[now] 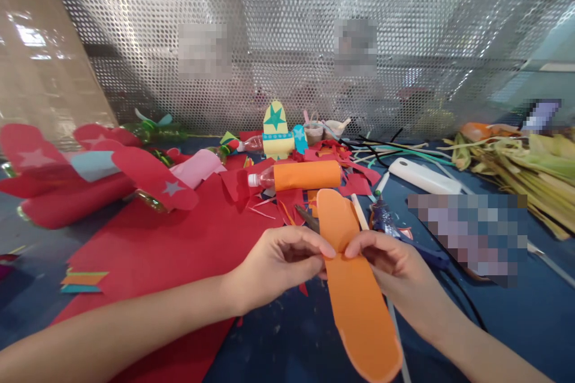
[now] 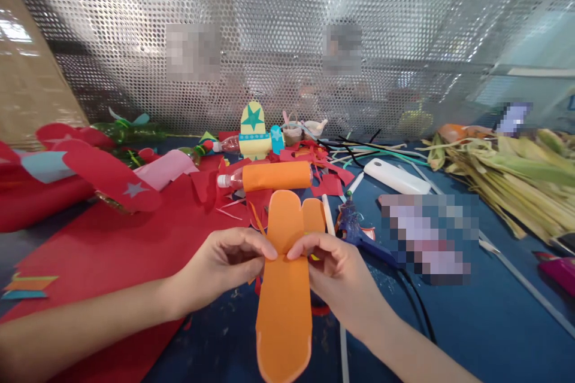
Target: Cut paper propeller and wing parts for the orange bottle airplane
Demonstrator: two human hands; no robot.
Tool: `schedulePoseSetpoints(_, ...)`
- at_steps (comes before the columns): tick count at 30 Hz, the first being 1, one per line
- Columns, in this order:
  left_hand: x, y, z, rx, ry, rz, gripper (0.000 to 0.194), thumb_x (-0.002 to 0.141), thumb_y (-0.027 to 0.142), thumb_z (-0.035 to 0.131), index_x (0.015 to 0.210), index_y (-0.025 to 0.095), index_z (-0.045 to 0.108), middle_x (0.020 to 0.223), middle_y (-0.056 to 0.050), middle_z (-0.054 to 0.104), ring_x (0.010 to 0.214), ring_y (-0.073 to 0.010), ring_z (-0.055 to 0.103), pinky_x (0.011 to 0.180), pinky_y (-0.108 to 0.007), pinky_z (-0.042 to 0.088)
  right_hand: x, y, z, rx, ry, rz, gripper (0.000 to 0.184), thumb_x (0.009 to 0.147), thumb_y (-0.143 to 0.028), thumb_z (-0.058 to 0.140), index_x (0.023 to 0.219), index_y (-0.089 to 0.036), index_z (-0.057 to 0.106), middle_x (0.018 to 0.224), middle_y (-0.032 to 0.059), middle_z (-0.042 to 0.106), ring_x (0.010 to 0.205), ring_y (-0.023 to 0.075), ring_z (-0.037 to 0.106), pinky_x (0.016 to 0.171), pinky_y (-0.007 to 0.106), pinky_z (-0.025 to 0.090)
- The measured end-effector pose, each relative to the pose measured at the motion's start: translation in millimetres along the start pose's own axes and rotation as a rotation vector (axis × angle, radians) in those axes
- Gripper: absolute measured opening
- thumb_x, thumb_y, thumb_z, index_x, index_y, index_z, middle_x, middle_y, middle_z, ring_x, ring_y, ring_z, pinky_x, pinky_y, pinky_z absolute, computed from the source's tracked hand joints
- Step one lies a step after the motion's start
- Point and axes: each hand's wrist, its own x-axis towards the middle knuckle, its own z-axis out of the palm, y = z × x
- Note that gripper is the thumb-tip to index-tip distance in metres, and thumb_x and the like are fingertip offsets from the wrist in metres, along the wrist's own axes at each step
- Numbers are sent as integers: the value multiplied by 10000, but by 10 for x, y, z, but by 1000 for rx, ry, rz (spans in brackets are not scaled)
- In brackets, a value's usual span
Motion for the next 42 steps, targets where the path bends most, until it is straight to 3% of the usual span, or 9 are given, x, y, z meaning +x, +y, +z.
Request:
schedulePoseSetpoints(3, 7, -1, -19, -44, 0, -42, 65, 717, 163, 779, 777, 180, 761, 749, 10, 744, 639, -62, 686, 621, -115, 542, 9, 0, -14, 81, 22, 68, 151, 721, -354, 807, 787, -254, 715, 841, 10, 701, 819, 169, 688, 644, 207, 540)
schedulePoseSetpoints(7, 19, 11, -22, -81, 46, -96, 113, 678, 207, 815, 763, 163, 755, 651, 20, 727, 578, -57, 669, 584, -113, 541, 28, -1, -33, 143, 19, 119, 171, 652, -317, 859, 783, -267, 761, 788, -8, 727, 630, 100, 667, 549, 156, 511)
schedulePoseSetpoints(10, 27, 19, -20, -117, 71, -117, 152, 655, 195, 832, 769, 145, 745, 644, 17, 727, 582, -63, 673, 583, -117, 535, 33, -5, -27, 149, 16, 128, 203, 630, -311, 872, 795, -268, 762, 795, -18, 736, 629, 85, 667, 561, 140, 511)
schedulePoseSetpoints(16, 13, 3, -13, -189, 12, -179, 145, 740, 200, 782, 841, 133, 702, 805, -45, 771, 743, -131, 734, 627, -146, 537, 11, 22, 3, -151, 109, -56, 163, 763, -324, 751, 895, -231, 724, 876, 38, 727, 825, 182, 696, 717, 262, 570)
schedulePoseSetpoints(21, 10, -2, 11, -187, 15, -171, 138, 763, 224, 763, 823, 135, 676, 796, -40, 768, 734, -123, 729, 624, -149, 527, 13, 11, 12, -517, 237, -289, 87, 766, -276, 710, 829, -237, 756, 753, 18, 619, 632, 145, 603, 540, 235, 504)
schedulePoseSetpoints(26, 11, -2, 3, 14, 37, -93, 180, 764, 275, 747, 852, 143, 660, 691, -7, 704, 579, -102, 648, 557, -196, 500, -3, -3, 15, -603, 270, -336, 62, 770, -264, 699, 757, -214, 733, 657, -24, 481, 557, 123, 493, 494, 232, 421)
schedulePoseSetpoints(30, 4, 1, -20, 398, 123, 127, 64, 730, 175, 734, 784, 163, 702, 604, 53, 517, 507, -53, 446, 480, -168, 379, -18, 5, 16, -608, 243, -332, 67, 791, -255, 683, 780, -214, 734, 660, -25, 484, 557, 121, 493, 490, 230, 405)
schedulePoseSetpoints(33, -8, 3, -34, 625, 165, 260, 25, 728, 158, 720, 749, 170, 724, 650, 39, 477, 550, -65, 432, 490, -174, 360, -24, 14, 25, -612, 238, -313, 81, 786, -259, 689, 735, -202, 715, 646, -29, 478, 553, 120, 483, 499, 233, 406)
schedulePoseSetpoints(42, -37, 37, -3, 736, 160, 270, 84, 773, 186, 658, 697, 154, 671, 648, 11, 514, 552, -88, 478, 505, -191, 390, -30, 14, 32, -626, 219, -245, 107, 798, -292, 676, 758, -204, 720, 658, -11, 492, 584, 140, 486, 526, 254, 409)
